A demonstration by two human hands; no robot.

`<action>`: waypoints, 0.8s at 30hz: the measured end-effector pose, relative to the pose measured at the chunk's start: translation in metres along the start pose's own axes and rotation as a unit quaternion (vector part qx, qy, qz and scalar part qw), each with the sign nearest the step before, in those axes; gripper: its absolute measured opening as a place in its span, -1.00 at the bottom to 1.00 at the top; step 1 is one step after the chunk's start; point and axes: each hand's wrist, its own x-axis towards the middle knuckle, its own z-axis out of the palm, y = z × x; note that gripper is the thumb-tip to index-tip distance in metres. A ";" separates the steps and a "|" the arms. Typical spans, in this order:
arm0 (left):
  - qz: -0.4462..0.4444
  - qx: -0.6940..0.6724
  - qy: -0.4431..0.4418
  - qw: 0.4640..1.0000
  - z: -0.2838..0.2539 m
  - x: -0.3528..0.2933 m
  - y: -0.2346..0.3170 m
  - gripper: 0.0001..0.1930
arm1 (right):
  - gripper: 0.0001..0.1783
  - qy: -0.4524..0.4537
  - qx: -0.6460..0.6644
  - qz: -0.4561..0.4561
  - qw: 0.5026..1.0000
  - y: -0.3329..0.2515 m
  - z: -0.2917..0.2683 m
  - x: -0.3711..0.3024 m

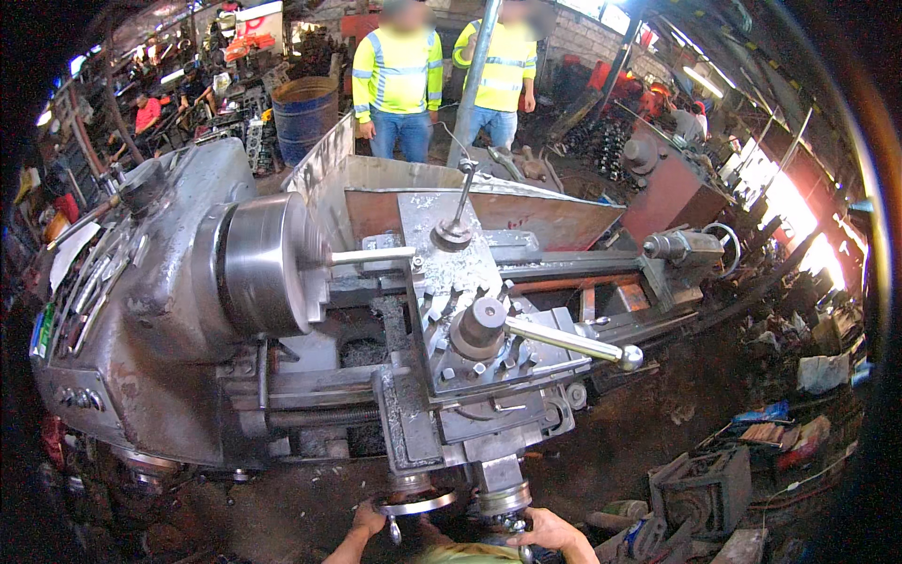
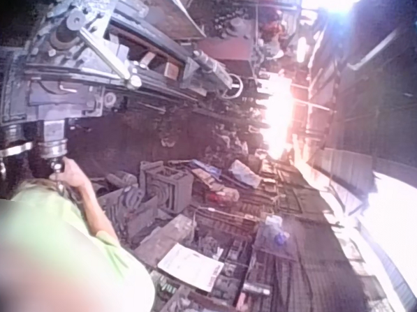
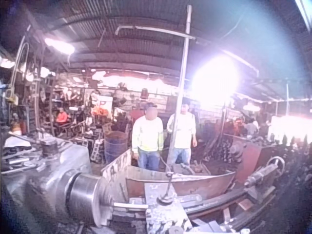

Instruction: The person operates a metal lathe, adjusting the tool post and carriage while a cylindrical workpiece rotates. They repeatedly measure the workpiece with a vernier caliper, make small adjustments to the tool position, and continue machining. Two other workers in high-visibility vests are visible in the background.

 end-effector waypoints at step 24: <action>0.022 -0.143 -0.021 0.989 0.021 0.021 -0.032 -0.43 | -0.24 0.006 -0.005 -0.034 0.999 -0.006 -0.001 -0.003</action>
